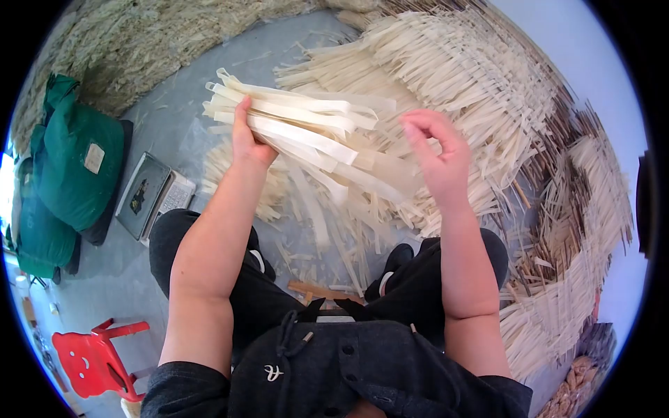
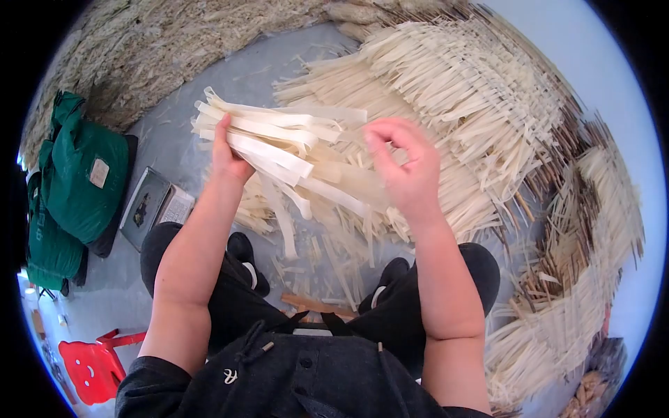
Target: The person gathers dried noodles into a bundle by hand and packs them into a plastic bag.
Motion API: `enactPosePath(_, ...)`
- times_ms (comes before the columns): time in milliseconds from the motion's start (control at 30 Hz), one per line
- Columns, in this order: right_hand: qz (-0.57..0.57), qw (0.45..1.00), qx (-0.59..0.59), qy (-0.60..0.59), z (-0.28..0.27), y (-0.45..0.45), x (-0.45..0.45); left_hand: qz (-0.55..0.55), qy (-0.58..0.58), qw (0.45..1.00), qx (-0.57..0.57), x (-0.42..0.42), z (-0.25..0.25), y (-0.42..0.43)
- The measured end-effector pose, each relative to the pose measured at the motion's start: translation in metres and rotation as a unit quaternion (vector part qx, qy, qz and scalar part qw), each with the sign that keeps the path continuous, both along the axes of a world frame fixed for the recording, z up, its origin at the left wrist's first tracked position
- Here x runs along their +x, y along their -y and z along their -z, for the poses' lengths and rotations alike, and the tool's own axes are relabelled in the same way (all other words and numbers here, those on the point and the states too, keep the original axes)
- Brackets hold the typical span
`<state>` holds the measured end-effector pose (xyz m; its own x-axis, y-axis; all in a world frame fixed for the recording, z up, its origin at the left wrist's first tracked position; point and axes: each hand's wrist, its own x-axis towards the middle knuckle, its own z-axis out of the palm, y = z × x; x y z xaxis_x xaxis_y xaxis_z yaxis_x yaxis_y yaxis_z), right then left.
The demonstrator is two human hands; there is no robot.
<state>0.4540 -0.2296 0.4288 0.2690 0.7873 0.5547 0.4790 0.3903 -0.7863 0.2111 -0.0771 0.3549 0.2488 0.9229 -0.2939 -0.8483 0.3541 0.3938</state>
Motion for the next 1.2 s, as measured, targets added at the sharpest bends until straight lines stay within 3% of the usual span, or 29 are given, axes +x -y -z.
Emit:
enactPosePath(33, -0.009, 0.992, 0.069, 0.101, -0.003, 0.003, -0.008, -0.001, 0.002, 1.0, -0.002, 0.001, 0.002, 0.0)
enactPosePath(167, -0.046, 0.978, 0.072, 0.192, -0.001, 0.013, -0.036, 0.01, -0.004, 1.0, 0.021, 0.009, 0.004, 0.004)
enactPosePath(233, -0.071, 0.931, 0.091, 0.346, 0.002, 0.019, -0.05, 0.015, 0.01, 0.999, 0.042, 0.009, 0.002, 0.005)
enactPosePath(467, -0.089, 0.915, 0.121, 0.375, 0.011, 0.026, -0.056, -0.036, -0.01, 0.996, 0.085, 0.003, 0.001, 0.0)
enactPosePath(533, 0.009, 0.953, 0.19, 0.237, 0.009, 0.02, -0.04, -0.062, 0.023, 0.995, 0.075, -0.005, -0.002, -0.005)
enactPosePath(600, 0.044, 0.981, 0.17, 0.078, 0.012, 0.014, -0.017, -0.086, 0.031, 0.993, 0.072, -0.016, -0.004, -0.011)
enactPosePath(633, 0.045, 0.981, 0.17, 0.08, 0.013, 0.009, -0.009, -0.111, 0.038, 0.991, 0.07, -0.021, -0.007, -0.012)
enactPosePath(700, 0.067, 0.978, 0.051, -0.191, 0.02, 0.002, 0.002, -0.126, 0.048, 0.989, 0.055, -0.028, -0.011, -0.014)
enactPosePath(733, 0.067, 0.978, 0.052, -0.19, 0.027, 0.001, 0.005, -0.148, 0.049, 0.986, 0.058, -0.031, -0.012, -0.015)
enactPosePath(800, 0.068, 0.918, -0.186, -0.343, 0.041, -0.002, 0.009, -0.169, 0.05, 0.982, 0.062, -0.034, -0.013, -0.015)
enactPosePath(833, 0.068, 0.918, -0.185, -0.343, 0.046, -0.003, 0.006, -0.17, 0.052, 0.982, 0.059, -0.035, -0.015, -0.014)
enactPosePath(900, -0.006, 0.855, -0.26, -0.449, 0.054, -0.002, -0.009, -0.171, 0.054, 0.982, 0.056, -0.035, -0.015, -0.012)
enactPosePath(1000, -0.064, 0.816, -0.21, -0.535, 0.052, -0.004, -0.031, -0.156, 0.048, 0.985, 0.05, -0.028, -0.015, -0.006)
enactPosePath(1200, -0.112, 0.829, -0.13, -0.533, 0.054, -0.006, -0.041, -0.132, 0.043, 0.988, 0.074, -0.018, -0.013, -0.003)
